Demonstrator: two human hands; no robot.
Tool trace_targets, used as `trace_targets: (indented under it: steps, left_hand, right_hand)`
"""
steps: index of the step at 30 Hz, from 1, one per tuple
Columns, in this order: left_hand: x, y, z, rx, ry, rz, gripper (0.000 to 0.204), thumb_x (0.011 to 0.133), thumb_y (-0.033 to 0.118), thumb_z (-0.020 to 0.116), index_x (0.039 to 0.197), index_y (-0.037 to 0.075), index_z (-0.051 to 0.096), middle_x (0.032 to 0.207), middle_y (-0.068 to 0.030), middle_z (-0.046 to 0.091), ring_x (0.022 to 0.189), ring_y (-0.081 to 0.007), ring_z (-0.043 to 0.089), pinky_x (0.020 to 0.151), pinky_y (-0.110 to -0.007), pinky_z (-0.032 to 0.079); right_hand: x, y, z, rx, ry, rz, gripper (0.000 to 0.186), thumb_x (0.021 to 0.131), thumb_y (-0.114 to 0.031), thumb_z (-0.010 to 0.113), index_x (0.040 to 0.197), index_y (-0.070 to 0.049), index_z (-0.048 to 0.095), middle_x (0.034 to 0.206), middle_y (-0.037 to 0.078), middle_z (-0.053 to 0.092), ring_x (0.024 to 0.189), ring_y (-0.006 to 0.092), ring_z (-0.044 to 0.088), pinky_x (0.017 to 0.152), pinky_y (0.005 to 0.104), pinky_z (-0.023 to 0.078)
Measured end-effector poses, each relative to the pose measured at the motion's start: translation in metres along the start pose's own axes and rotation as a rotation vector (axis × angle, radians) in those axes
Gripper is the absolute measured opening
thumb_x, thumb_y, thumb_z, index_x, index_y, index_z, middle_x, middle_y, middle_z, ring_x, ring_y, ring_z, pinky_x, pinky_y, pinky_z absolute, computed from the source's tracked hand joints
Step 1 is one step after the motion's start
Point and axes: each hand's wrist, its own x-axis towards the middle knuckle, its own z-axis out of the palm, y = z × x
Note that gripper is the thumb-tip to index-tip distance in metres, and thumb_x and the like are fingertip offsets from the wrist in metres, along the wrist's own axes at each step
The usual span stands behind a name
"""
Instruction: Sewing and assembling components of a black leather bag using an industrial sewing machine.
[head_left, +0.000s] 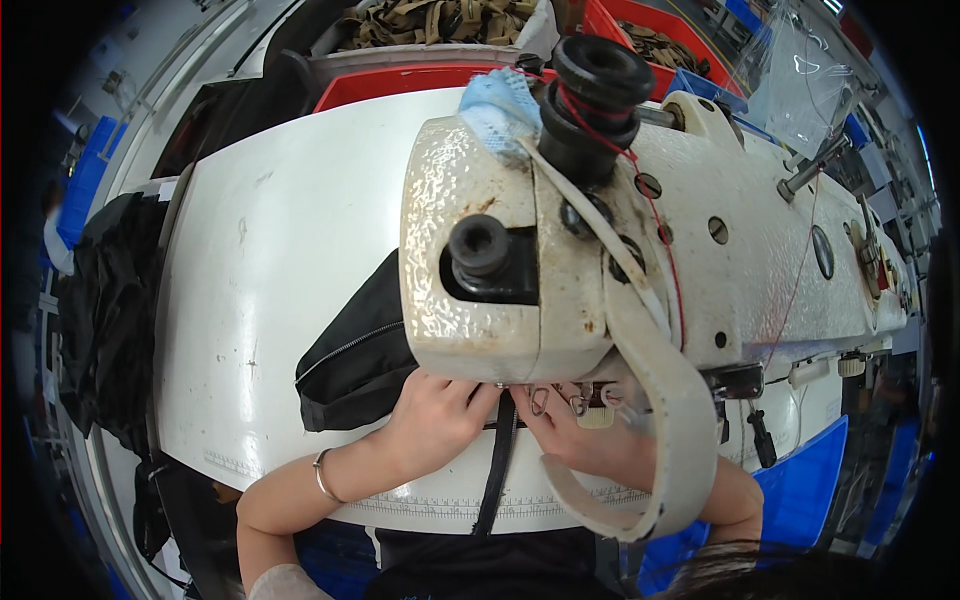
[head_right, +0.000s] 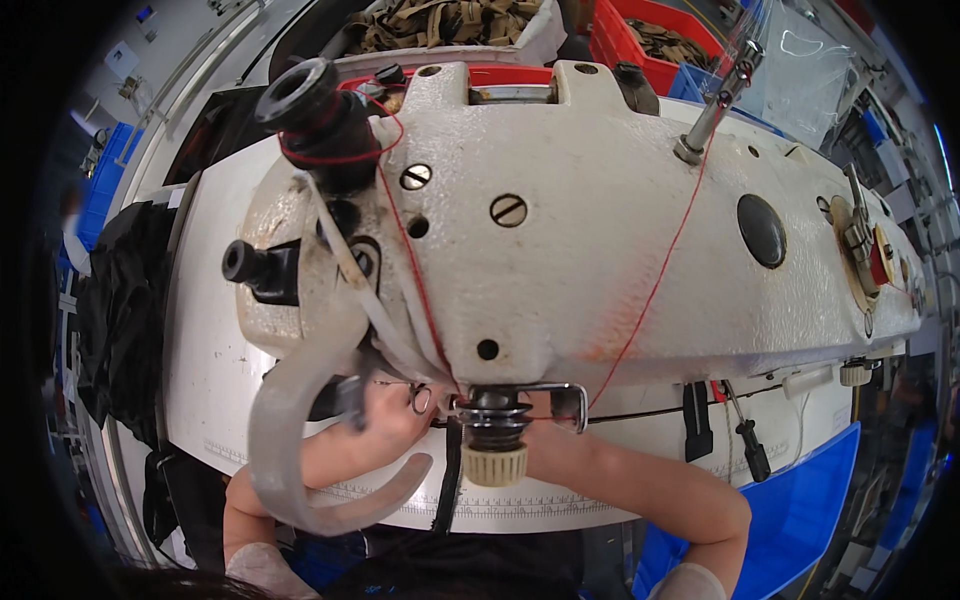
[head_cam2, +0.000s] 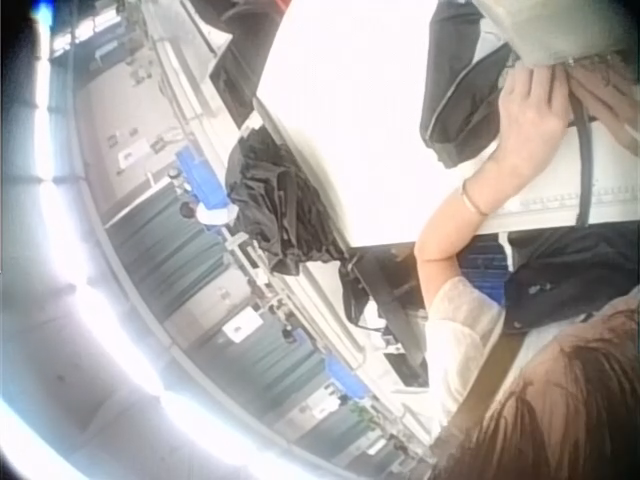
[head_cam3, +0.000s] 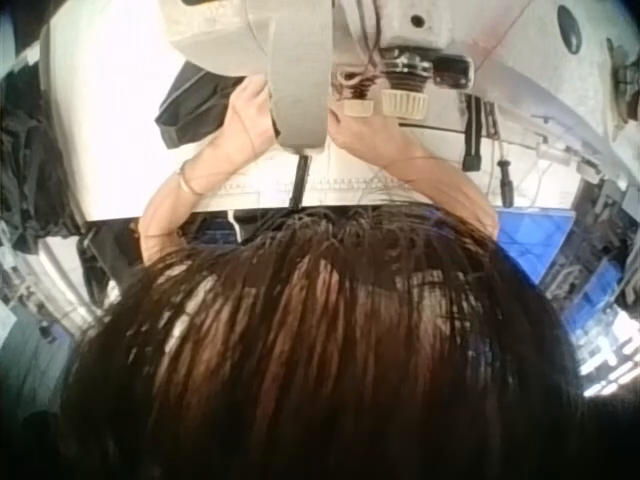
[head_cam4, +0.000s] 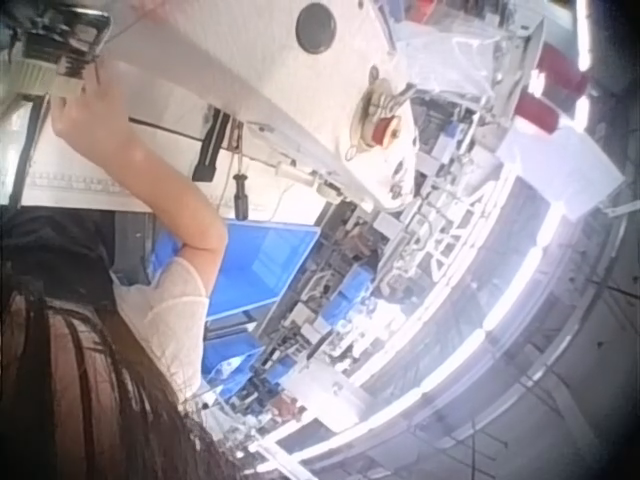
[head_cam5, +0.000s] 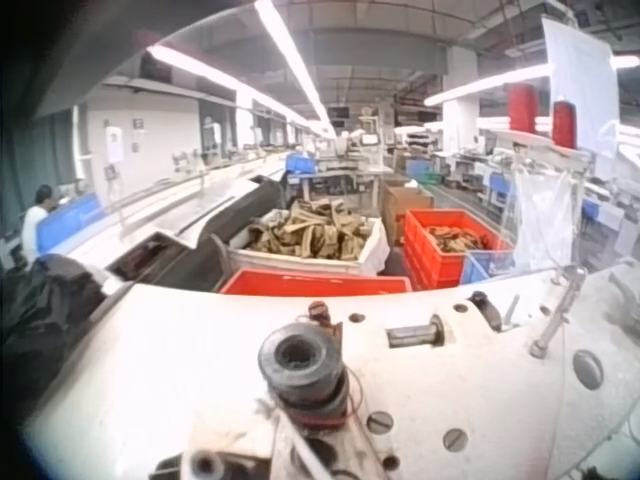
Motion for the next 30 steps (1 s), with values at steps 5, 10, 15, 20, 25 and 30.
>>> trace_targets:
  steps: [5,10,15,20,25,30]
  left_hand:
    - [-0.007,-0.007,0.007,-0.043,-0.091,-0.05,0.025,0.062,0.006,0.062,0.086,0.0,0.062,0.087,-0.0128,0.057,0.084,-0.029,0.057,0.072,-0.038,0.049]
    - [0.025,0.006,-0.026,-0.128,-0.043,-0.129,0.023,0.064,0.004,0.061,0.086,0.0,0.062,0.085,-0.0138,0.059,0.08,-0.0306,0.059,0.067,-0.039,0.05]
    - [0.0,-0.011,0.013,-0.174,0.077,-0.111,0.018,0.064,0.003,0.061,0.082,-0.001,0.062,0.082,-0.0141,0.06,0.074,-0.031,0.061,0.061,-0.04,0.051]
    - [0.01,-0.003,0.0,-0.036,0.057,-0.098,0.02,0.061,0.003,0.061,0.081,0.0,0.062,0.083,-0.0134,0.058,0.08,-0.0316,0.059,0.064,-0.04,0.05]
    - [0.009,-0.003,0.001,0.019,0.066,-0.087,0.02,0.061,0.003,0.061,0.081,0.001,0.062,0.083,-0.0118,0.057,0.081,-0.0298,0.058,0.069,-0.039,0.049]
    - [0.005,-0.006,0.004,-0.056,0.045,-0.095,0.017,0.065,0.003,0.066,0.081,0.002,0.062,0.084,-0.0109,0.058,0.081,-0.0298,0.058,0.071,-0.039,0.049]
  right_hand:
    - [-0.001,0.001,0.004,0.035,-0.037,-0.027,0.047,0.075,-0.012,0.053,0.118,0.006,0.057,0.103,0.013,0.061,0.092,0.0245,0.057,0.082,0.036,0.051]
    - [0.005,0.017,-0.006,-0.709,-0.214,-0.459,0.044,0.074,-0.011,0.055,0.115,0.006,0.058,0.1,0.016,0.06,0.088,0.0234,0.058,0.08,0.036,0.052]
    - [0.001,0.009,0.003,-0.528,-0.224,-0.393,0.036,0.081,-0.015,0.056,0.115,-0.004,0.058,0.107,0.01,0.059,0.097,0.0203,0.058,0.086,0.0334,0.049]
    - [-0.017,0.01,0.001,0.167,-0.15,0.186,0.036,0.085,-0.022,0.054,0.119,-0.016,0.058,0.117,0.003,0.06,0.108,0.016,0.058,0.09,0.0301,0.048]
    - [-0.003,0.012,-0.01,0.329,0.033,0.343,0.037,0.08,-0.023,0.055,0.116,-0.02,0.063,0.108,0.0,0.064,0.098,0.0161,0.059,0.079,0.0335,0.051]
    - [-0.01,0.011,0.005,0.04,0.034,0.209,0.039,0.071,-0.021,0.061,0.109,-0.016,0.065,0.097,0.003,0.065,0.097,0.0198,0.056,0.069,0.0359,0.052]
